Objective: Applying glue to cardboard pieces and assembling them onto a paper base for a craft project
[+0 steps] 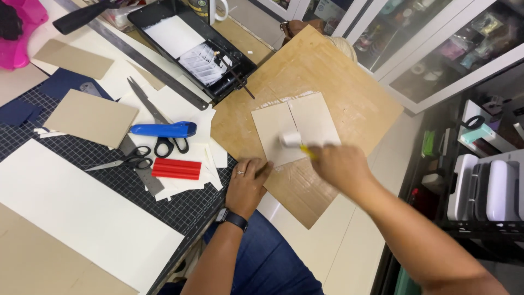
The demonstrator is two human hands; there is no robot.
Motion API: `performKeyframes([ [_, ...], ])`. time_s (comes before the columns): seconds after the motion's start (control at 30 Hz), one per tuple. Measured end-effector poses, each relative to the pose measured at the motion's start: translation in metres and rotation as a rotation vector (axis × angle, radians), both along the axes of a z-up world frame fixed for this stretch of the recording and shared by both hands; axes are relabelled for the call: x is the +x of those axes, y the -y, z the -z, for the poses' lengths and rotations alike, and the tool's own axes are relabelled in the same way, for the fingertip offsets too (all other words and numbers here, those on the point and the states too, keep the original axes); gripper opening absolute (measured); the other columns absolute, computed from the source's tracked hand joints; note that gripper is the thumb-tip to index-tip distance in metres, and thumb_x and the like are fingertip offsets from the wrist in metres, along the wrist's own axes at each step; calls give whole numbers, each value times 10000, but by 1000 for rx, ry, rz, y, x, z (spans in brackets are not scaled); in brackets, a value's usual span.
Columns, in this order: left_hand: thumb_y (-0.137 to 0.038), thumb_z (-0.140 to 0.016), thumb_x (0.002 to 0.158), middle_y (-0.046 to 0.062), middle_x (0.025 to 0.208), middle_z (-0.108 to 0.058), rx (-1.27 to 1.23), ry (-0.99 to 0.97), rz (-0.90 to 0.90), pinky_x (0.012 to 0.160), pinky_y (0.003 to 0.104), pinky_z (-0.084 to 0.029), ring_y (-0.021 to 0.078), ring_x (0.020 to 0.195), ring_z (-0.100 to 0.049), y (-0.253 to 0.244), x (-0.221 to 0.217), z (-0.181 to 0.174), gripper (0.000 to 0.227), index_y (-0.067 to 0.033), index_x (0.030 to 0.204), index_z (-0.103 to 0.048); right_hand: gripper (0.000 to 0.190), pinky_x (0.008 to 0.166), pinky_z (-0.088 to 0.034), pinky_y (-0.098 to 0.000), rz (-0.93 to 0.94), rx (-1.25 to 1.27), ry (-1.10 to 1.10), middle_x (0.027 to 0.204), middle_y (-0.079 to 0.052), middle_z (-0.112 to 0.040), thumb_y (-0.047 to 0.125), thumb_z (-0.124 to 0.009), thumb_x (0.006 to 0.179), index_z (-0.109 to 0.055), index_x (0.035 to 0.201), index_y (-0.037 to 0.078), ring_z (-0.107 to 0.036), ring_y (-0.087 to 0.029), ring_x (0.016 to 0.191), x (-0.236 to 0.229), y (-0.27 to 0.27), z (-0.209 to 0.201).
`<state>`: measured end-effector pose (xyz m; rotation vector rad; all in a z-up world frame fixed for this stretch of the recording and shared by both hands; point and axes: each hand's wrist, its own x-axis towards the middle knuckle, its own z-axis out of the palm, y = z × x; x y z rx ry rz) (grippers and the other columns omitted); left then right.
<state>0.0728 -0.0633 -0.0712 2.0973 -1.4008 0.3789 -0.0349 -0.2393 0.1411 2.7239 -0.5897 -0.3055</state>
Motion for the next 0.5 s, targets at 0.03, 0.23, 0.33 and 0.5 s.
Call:
performKeyframes([
  [0.03, -147, -754, 750, 77, 1294, -543, -23, 10, -12, 1046, 486, -432, 323, 1284, -459, 1, -1, 1, 676, -267, 1405, -631, 295, 579, -609, -435, -45, 2, 90, 743, -72, -742, 396, -620, 894, -776, 1073, 222, -767, -292, 675, 20, 13, 10],
  [0.23, -138, -761, 731, 80, 1256, -565, -74, -5, -25, 1041, 490, -439, 332, 1265, -470, 1, 0, -3, 635, -241, 1350, -671, 244, 540, -588, -458, -110, -22, 182, 698, -86, -717, 346, -589, 905, -787, 995, 237, -749, -329, 620, 25, -5, 9],
  [0.33, -142, -757, 717, 76, 1252, -565, -86, -7, -34, 1041, 492, -442, 335, 1262, -479, 5, -2, 9, 638, -236, 1342, -669, 240, 557, -599, -425, -109, -20, 42, 710, -55, -731, 365, -576, 890, -789, 983, 304, -757, -292, 629, -16, -28, 1],
  [0.5, -103, -728, 722, 90, 1236, -545, -118, 20, -60, 1029, 490, -453, 345, 1245, -475, 2, -4, 8, 591, -208, 1302, -694, 279, 557, -588, -499, -106, 17, 160, 707, -123, -720, 388, -611, 894, -789, 925, 176, -747, -351, 619, 37, 2, 19],
])
